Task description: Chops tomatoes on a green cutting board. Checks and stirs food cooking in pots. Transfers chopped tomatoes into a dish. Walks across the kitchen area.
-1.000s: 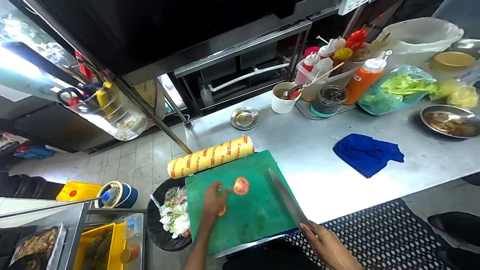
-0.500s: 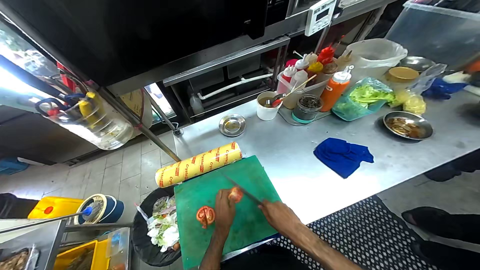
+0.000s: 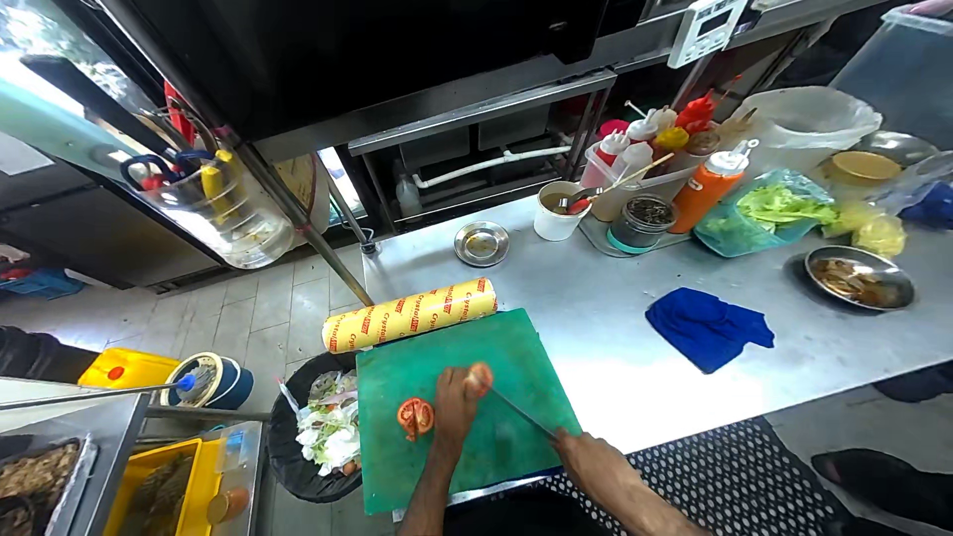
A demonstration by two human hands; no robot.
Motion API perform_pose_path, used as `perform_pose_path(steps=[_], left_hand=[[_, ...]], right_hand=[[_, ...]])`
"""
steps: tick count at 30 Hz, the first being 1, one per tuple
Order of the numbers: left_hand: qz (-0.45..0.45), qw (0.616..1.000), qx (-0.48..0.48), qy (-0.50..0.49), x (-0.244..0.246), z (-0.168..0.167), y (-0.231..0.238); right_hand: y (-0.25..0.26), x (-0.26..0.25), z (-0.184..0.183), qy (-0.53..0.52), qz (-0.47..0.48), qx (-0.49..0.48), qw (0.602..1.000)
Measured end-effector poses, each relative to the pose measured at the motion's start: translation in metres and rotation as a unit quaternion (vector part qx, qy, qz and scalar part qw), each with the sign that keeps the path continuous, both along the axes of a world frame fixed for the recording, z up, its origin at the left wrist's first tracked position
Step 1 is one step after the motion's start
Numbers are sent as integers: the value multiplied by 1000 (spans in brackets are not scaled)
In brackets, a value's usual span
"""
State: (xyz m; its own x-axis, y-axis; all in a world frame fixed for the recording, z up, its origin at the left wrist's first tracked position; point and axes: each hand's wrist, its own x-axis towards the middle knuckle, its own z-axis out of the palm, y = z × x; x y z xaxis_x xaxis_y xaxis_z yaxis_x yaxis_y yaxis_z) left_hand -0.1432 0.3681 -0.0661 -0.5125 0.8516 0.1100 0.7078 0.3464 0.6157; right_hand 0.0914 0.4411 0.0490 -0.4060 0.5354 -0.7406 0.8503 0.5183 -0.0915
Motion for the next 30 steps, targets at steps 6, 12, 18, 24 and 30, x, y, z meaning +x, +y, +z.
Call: perform_pose_path(steps=[6, 12, 18, 24, 30], left_hand=[[41, 992, 68, -95, 4, -1, -4], [56, 991, 92, -79, 8, -2, 2], [58, 989, 111, -81, 6, -6, 4], [47, 985, 120, -118, 12, -14, 6], [-3, 987, 105, -121, 17, -14, 10]], right_hand=[[9, 16, 49, -16, 16, 25, 999], [20, -53, 59, 2, 60, 39, 997], [21, -66, 37, -21, 90, 62, 994], [14, -15, 12, -42, 66, 62, 995], [1, 9, 11, -63, 25, 46, 997]])
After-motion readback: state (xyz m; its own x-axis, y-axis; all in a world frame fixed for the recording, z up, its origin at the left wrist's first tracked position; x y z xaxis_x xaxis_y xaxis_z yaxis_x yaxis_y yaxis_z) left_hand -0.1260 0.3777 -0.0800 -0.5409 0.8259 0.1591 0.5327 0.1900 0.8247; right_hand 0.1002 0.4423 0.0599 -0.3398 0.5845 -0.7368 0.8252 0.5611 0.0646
